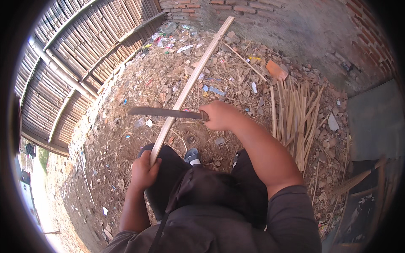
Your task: The person thins bamboo slats by pulling a long thin slat across the blade of a knife held in their hand, removing small shavings.
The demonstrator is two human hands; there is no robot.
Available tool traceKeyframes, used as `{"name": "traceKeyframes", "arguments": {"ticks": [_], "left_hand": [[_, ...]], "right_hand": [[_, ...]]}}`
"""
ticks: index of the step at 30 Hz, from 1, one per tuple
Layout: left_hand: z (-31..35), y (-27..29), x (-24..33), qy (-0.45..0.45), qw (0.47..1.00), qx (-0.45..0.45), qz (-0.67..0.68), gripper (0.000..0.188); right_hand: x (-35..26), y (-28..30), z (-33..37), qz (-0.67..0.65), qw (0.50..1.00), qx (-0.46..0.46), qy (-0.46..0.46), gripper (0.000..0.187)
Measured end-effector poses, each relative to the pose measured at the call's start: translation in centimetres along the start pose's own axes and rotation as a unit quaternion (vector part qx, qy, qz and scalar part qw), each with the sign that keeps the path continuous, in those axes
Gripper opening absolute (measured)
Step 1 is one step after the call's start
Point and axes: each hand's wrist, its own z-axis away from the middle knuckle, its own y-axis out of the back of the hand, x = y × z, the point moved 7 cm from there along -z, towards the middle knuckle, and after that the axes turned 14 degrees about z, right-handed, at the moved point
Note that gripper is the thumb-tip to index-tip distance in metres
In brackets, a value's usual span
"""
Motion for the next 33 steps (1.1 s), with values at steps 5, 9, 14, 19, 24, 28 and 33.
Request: {"name": "traceKeyframes", "arguments": {"ticks": [5, 9, 14, 19, 24, 28, 33], "left_hand": [[-0.4, -0.3, 0.8, -0.060, 0.998, 0.012, 0.001, 0.026], [-0.3, 0.0, -0.2, -0.066, 0.998, 0.019, -0.001, 0.025], [0.5, -0.4, -0.4, -0.076, 0.996, 0.041, 0.004, 0.025], [-0.1, 0.2, -0.6, -0.041, 0.998, 0.039, 0.013, 0.023], [0.2, 0.0, -0.6, -0.031, 0.999, 0.042, 0.009, 0.023], [0.0, -0.3, -0.3, -0.045, 0.998, 0.035, -0.006, 0.022], [0.2, 0.0, -0.4, -0.029, 0.999, 0.031, -0.015, 0.022]], "right_hand": [[1.8, -1.5, -0.4, -0.105, 0.994, -0.017, 0.023, 0.020], [-0.6, -0.5, -0.9, -0.063, 0.997, 0.033, 0.004, 0.020], [-1.2, 0.5, -0.5, 0.003, 0.996, 0.086, 0.019, 0.019], [0.4, 0.5, -0.4, -0.042, 0.995, 0.090, -0.027, 0.017], [-5.3, 2.3, 0.2, 0.128, 0.980, 0.120, 0.090, 0.020], [2.7, 0.6, -0.8, -0.020, 0.994, 0.073, -0.080, 0.020], [-1.8, 1.7, -0.1, -0.003, 0.995, 0.103, -0.013, 0.020]]}}
